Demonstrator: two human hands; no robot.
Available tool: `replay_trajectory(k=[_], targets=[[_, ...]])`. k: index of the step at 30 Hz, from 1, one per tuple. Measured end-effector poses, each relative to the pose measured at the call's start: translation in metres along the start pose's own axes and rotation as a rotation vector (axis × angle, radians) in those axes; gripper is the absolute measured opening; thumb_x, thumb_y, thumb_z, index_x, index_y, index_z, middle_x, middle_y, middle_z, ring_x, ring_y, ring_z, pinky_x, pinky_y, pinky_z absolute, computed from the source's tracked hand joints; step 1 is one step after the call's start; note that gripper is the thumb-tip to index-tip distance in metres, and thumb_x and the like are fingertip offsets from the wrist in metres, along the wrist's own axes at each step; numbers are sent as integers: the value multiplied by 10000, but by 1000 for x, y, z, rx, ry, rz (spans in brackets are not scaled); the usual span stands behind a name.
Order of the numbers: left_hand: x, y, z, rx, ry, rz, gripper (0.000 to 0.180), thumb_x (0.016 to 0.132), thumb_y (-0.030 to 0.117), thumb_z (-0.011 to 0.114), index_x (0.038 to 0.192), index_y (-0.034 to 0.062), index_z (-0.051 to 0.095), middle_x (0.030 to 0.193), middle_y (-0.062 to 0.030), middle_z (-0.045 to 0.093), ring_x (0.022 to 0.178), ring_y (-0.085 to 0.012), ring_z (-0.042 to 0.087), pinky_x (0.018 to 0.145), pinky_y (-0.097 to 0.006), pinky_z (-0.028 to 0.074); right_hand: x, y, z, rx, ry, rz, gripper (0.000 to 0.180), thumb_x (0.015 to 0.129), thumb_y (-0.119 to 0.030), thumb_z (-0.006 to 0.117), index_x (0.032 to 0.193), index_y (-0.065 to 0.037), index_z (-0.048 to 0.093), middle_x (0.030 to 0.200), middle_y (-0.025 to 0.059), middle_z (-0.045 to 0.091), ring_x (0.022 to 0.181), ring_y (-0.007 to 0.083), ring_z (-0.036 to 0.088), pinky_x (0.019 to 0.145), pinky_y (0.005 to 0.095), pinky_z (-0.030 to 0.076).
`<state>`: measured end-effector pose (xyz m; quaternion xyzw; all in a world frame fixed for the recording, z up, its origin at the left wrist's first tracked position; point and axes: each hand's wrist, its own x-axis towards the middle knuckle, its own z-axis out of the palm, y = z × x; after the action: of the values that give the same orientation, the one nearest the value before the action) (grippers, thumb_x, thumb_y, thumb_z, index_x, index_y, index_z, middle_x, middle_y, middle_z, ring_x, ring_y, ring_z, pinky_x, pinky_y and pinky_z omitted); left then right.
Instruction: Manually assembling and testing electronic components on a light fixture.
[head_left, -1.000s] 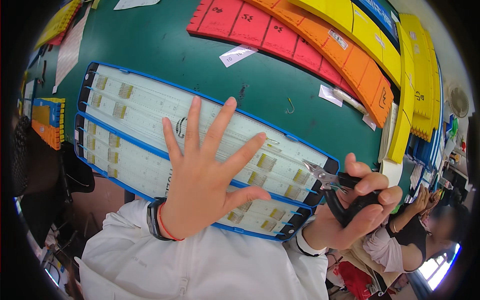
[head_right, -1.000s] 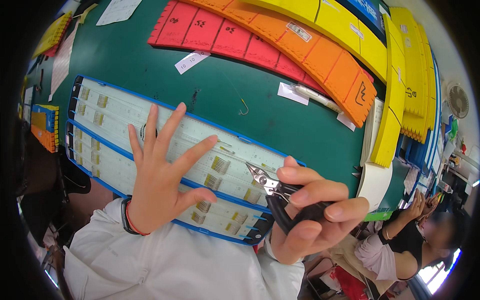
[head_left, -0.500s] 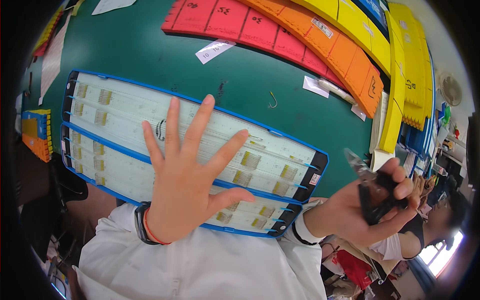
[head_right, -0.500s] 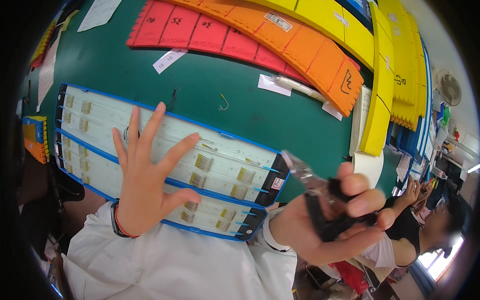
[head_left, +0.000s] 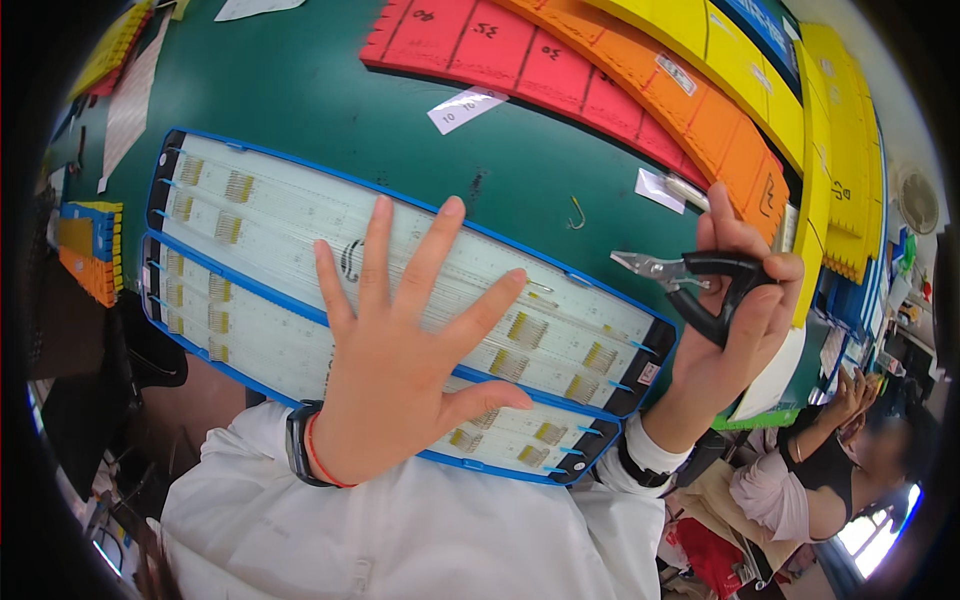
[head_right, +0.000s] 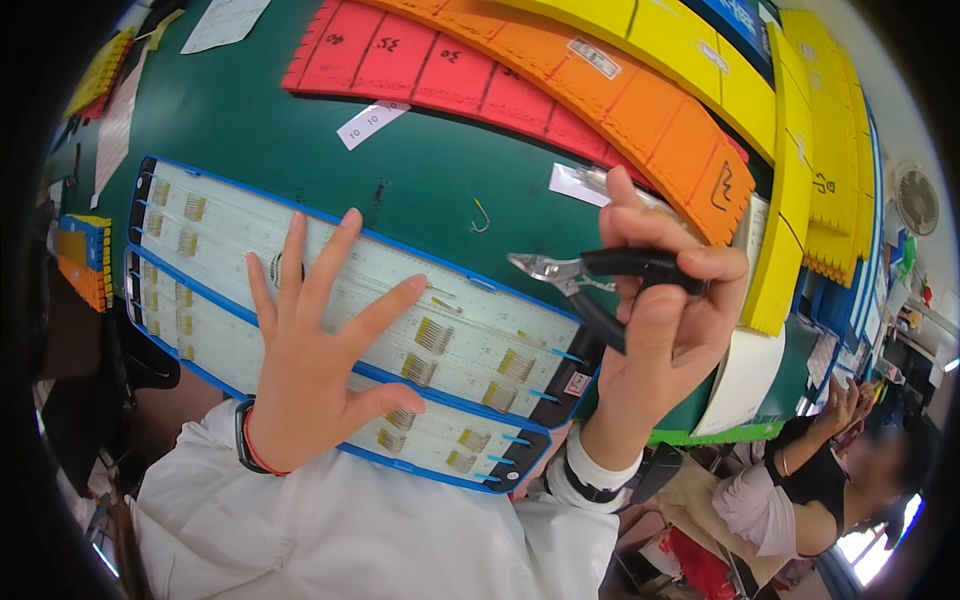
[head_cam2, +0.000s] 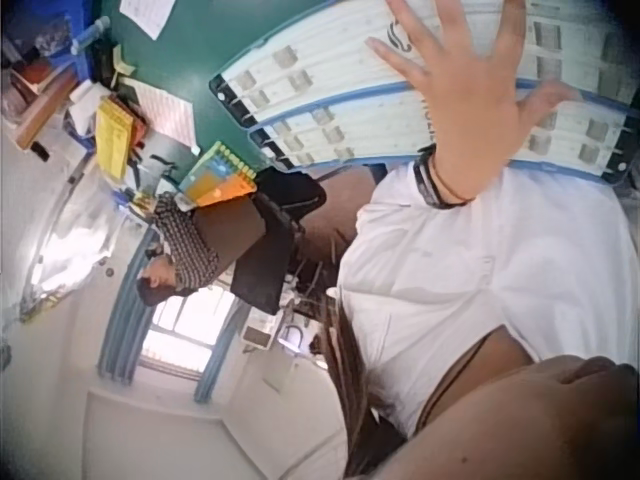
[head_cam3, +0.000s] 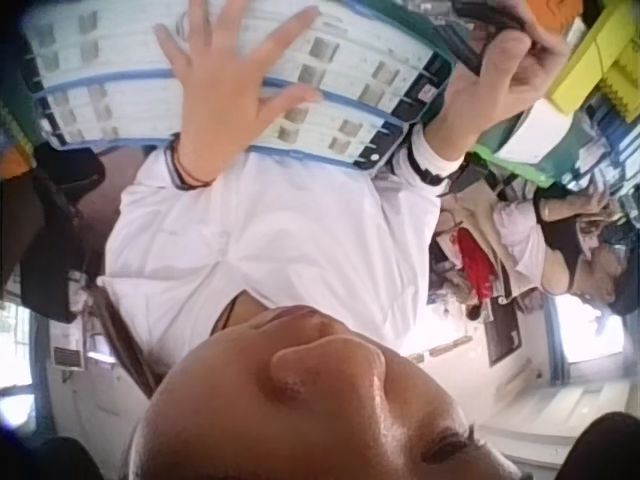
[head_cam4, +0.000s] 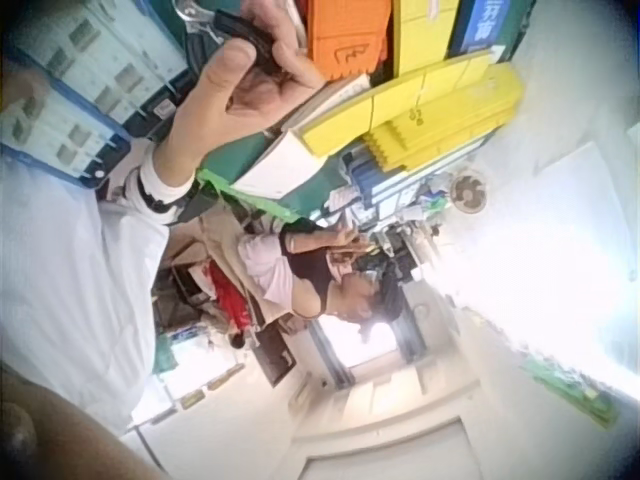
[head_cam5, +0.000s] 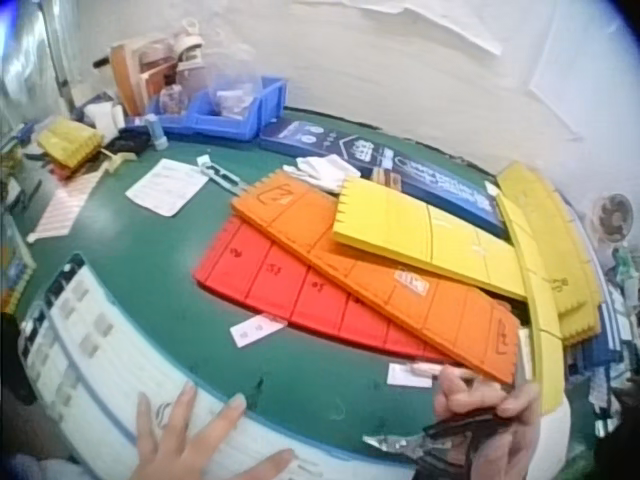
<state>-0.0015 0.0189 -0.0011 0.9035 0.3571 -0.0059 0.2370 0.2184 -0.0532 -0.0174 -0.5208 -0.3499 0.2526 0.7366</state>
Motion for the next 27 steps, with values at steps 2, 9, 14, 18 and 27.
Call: replay_trajectory(k=[2,9,14,18,27], targets=[[0,0,1,25,-3,11,735,685,736,513,1250,270,581,1486,-201,237,1352,-512,128,972,-742,25,-4,1,8,-11,-50,41,368,857,-215,674,1005,-72,369,1029,256,611,1161,455,506,974,424,433],[1,0,-4,38,-46,21,754,678,753,494,1256,277,578,1488,-217,218,1350,-520,123,965,-745,29,-6,-3,12,-23,-107,90,400,823,-170,702,993,-73,354,960,226,610,1091,447,558,928,436,471],[0,-6,-11,70,-70,34,659,754,671,526,1292,291,551,1503,-228,173,1357,-513,104,992,-717,15,-2,-3,0,46,-4,-25,204,939,-149,505,1037,-35,367,909,210,581,1039,434,585,900,440,501],[3,-14,-16,27,-121,77,604,783,610,548,1304,304,539,1509,-229,152,1363,-505,93,1012,-694,5,-1,-7,-3,-26,58,-17,197,961,-176,460,1057,-26,376,910,209,571,1045,434,581,911,444,499],[10,-6,-12,72,-94,31,605,784,600,551,1315,310,525,1513,-219,148,1361,-519,74,989,-721,19,10,-22,12,-79,-91,-37,193,980,-211,399,962,-20,386,949,181,557,1132,437,528,995,470,437]])
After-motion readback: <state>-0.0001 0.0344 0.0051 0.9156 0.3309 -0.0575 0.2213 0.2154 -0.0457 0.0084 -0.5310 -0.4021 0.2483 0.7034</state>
